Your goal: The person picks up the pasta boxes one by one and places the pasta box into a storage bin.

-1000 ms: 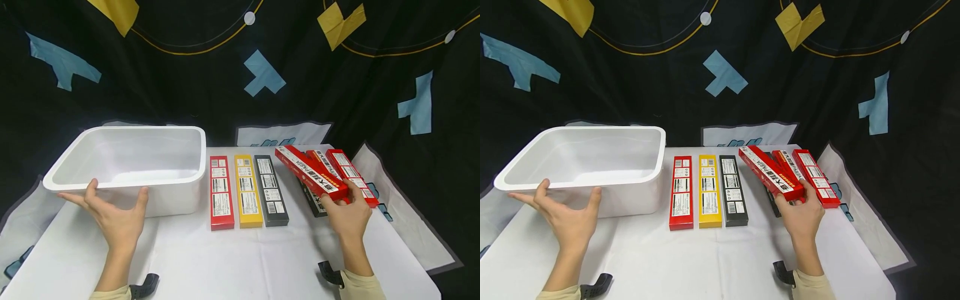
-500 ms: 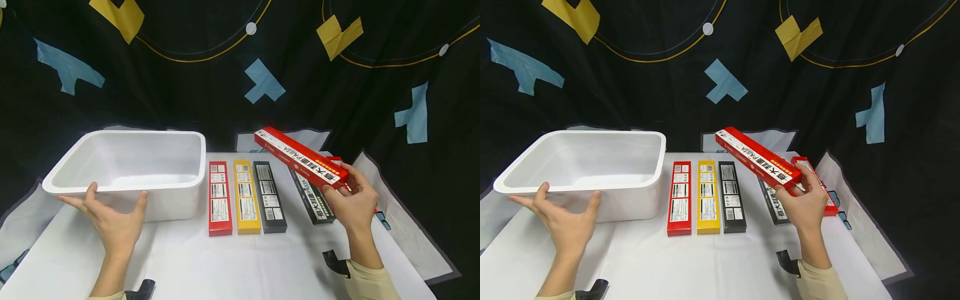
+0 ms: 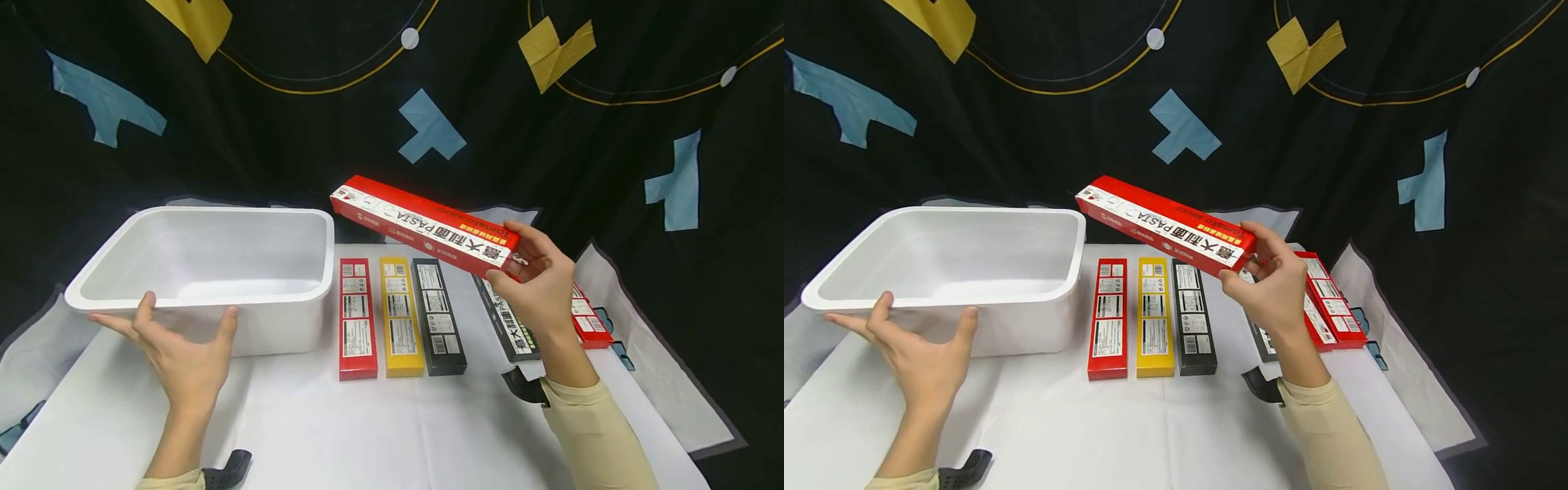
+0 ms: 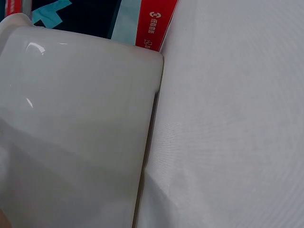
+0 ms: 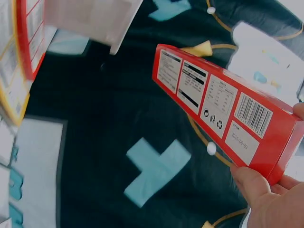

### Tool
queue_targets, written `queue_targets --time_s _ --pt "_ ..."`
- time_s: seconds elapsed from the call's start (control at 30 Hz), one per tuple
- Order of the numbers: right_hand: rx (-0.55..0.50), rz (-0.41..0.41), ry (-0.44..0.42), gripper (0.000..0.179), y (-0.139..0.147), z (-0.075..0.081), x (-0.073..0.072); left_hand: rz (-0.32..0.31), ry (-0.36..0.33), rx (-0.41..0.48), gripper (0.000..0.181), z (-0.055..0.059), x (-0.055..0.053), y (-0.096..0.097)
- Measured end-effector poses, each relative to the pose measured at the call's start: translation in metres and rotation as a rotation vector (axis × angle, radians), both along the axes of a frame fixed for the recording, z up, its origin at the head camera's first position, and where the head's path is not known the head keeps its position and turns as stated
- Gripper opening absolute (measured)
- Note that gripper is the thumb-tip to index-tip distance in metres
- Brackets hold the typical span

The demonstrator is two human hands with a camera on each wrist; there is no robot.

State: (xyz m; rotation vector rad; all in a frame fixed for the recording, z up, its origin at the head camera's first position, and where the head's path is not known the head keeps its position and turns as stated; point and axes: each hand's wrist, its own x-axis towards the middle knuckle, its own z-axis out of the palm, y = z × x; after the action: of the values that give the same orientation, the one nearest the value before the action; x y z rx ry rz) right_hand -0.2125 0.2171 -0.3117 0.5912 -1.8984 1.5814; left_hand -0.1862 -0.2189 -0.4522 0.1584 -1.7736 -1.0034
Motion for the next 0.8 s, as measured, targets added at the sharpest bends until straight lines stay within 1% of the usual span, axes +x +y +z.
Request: queue_targets --time_s 0.1,0.23,0.33,0.4,0.47,0.6,0.7,0.8 --pt "-0.002 0.095 0.022 0.057 -0.015 0.008 -0.009 -0.001 0.002 -0.020 0.094 0.000 0.001 -0.001" --pt "0.018 0.221 0.036 0.056 -0.035 0.017 -0.022 -0.006 -0.015 -0.044 0.099 -0.002 0.004 -0.002" --pt "0.035 0.312 0.046 0.055 -0.052 0.023 -0.031 0.002 -0.023 -0.036 0.098 -0.002 0.005 -0.002" --pt "0.053 0.359 0.054 0.055 -0.065 0.029 -0.035 0.006 -0.032 -0.030 0.098 -0.002 0.006 -0.002" --pt "0.076 0.386 0.059 0.055 -0.078 0.035 -0.036 0.009 -0.042 -0.015 0.098 -0.003 0.006 -0.002" --pt "0.147 0.400 0.051 0.053 -0.102 0.046 -0.036 0.014 -0.046 -0.011 0.099 -0.004 0.006 -0.002" --pt "0.185 0.415 0.029 0.051 -0.116 0.049 -0.041 0.019 -0.034 -0.012 0.099 -0.004 0.006 -0.003" --pt "0.196 0.440 0.006 0.050 -0.128 0.049 -0.050 0.018 -0.023 -0.005 0.100 -0.004 0.004 -0.002"
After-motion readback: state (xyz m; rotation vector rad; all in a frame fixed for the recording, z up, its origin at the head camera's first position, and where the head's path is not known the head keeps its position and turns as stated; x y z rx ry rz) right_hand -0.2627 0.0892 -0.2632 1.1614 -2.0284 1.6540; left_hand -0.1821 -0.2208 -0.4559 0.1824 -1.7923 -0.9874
